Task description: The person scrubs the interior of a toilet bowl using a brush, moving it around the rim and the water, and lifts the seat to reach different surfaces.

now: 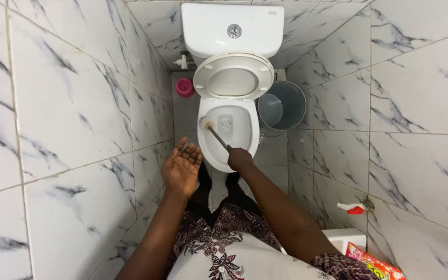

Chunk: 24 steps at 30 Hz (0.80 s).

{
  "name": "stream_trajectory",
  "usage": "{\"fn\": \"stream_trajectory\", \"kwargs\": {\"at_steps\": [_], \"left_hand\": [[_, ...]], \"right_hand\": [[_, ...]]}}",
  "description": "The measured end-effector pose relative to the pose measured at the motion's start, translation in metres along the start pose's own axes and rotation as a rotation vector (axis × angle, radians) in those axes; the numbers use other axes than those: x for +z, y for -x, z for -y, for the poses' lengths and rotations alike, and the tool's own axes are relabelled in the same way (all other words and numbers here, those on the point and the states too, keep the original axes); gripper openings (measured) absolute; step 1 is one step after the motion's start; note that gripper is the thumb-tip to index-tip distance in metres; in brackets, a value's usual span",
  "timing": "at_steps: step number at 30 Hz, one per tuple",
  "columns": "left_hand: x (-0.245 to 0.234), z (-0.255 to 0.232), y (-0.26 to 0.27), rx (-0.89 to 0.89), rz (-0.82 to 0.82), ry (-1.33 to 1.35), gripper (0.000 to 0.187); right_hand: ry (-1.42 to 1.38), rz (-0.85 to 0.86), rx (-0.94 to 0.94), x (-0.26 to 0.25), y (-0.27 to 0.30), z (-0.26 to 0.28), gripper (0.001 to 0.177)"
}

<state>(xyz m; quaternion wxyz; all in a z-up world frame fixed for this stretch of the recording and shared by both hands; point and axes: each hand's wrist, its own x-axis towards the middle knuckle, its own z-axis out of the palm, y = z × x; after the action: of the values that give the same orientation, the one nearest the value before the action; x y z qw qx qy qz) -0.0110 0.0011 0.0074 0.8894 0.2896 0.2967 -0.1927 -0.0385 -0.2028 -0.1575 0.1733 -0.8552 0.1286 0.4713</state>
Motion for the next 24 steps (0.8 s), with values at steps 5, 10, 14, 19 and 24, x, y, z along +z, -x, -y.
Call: {"fn": "stream_trajectory", "kwargs": {"at_steps": [5,10,14,19,24], "left_hand": [[-0.006,-0.003,0.005,0.034,0.032,0.019,0.039],[-0.013,0.007,0.005,0.035,0.025,0.029,0.04],[-0.013,0.009,0.006,0.028,-0.006,0.042,0.039],[-0.01,0.012,0.007,0.029,0.017,0.071,0.04],[-0.01,0.02,0.01,0.056,0.023,0.055,0.041]], "right_hand": [[0.248,0.101,-0.058,0.001,0.015,-0.013,0.072],[0.138,0.074,-0.008,-0.006,0.003,-0.015,0.063],[0.196,0.056,-0.057,0.009,0.014,-0.013,0.064],[0.332,0.18,-0.078,0.017,0.032,-0.032,0.073],[0.174,0.058,-0.064,0.002,0.028,-0.018,0.069]]}}
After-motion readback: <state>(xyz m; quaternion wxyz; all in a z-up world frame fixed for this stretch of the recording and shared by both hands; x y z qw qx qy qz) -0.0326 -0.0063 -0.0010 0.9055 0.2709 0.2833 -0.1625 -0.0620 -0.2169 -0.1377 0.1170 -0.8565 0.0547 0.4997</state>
